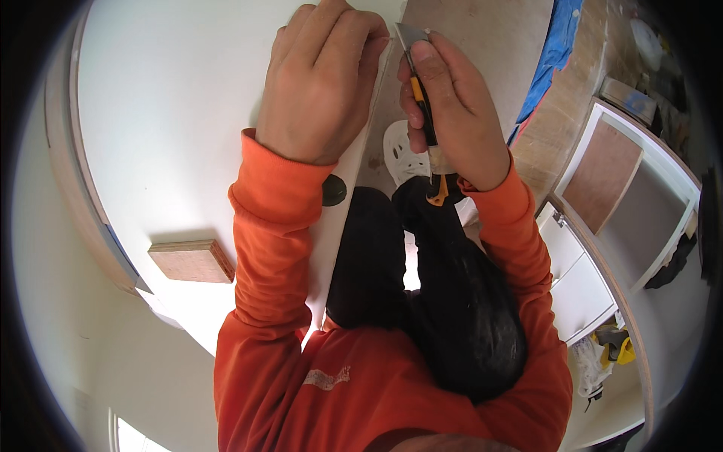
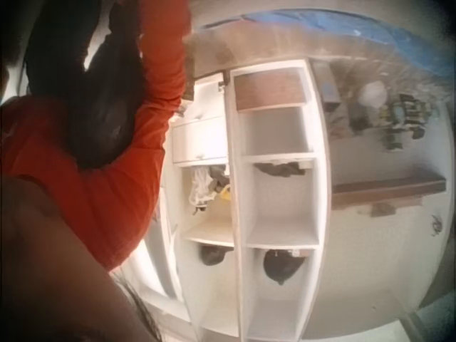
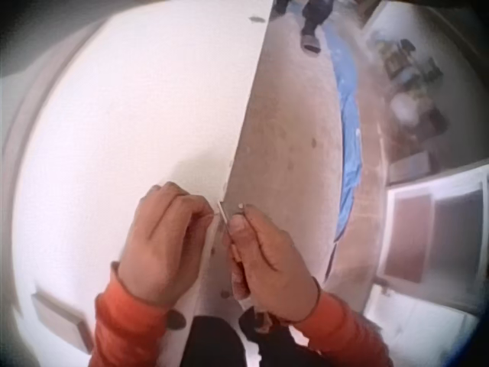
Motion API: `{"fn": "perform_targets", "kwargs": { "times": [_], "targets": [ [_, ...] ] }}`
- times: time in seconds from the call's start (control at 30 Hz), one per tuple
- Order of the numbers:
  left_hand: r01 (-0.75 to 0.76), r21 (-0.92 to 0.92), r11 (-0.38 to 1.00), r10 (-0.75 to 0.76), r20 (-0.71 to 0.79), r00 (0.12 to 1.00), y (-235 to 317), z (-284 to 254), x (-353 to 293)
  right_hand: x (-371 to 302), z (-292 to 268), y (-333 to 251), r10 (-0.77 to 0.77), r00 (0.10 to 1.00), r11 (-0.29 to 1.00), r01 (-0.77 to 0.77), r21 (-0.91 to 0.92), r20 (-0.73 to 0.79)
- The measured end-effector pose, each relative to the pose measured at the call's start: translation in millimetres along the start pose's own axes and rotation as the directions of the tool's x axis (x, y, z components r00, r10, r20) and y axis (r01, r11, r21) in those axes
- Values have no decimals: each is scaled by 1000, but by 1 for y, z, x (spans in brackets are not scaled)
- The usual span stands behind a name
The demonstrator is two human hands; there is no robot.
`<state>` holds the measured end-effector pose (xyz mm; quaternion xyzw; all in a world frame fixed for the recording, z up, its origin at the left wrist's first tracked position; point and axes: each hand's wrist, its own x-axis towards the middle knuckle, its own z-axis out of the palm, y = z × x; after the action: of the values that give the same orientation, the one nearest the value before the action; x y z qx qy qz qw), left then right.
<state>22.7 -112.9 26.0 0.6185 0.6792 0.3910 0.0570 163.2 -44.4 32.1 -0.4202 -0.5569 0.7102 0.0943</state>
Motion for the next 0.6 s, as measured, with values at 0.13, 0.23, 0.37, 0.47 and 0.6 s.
{"fn": "perform_targets", "kwargs": {
  "times": [0.13,0.23,0.37,0.47,0.6],
  "targets": [
    [23,5,1000,-23,-13,1000,-5,6,-4,1,-3,2,17,1000,999,-17,36,22],
    [-31,56,998,33,-29,999,-11,6,-5,-1,-4,3,6,1000,988,-5,152,-4],
    [17,73,997,-18,12,1000,-7,2,-4,-1,-5,5,-43,999,983,41,181,8],
    [39,74,996,-41,28,999,-6,1,-4,0,-12,2,-34,997,996,29,90,62],
    [59,58,997,-63,64,996,-5,-2,-3,5,-13,3,-48,998,999,49,-16,47]
  ]
}}
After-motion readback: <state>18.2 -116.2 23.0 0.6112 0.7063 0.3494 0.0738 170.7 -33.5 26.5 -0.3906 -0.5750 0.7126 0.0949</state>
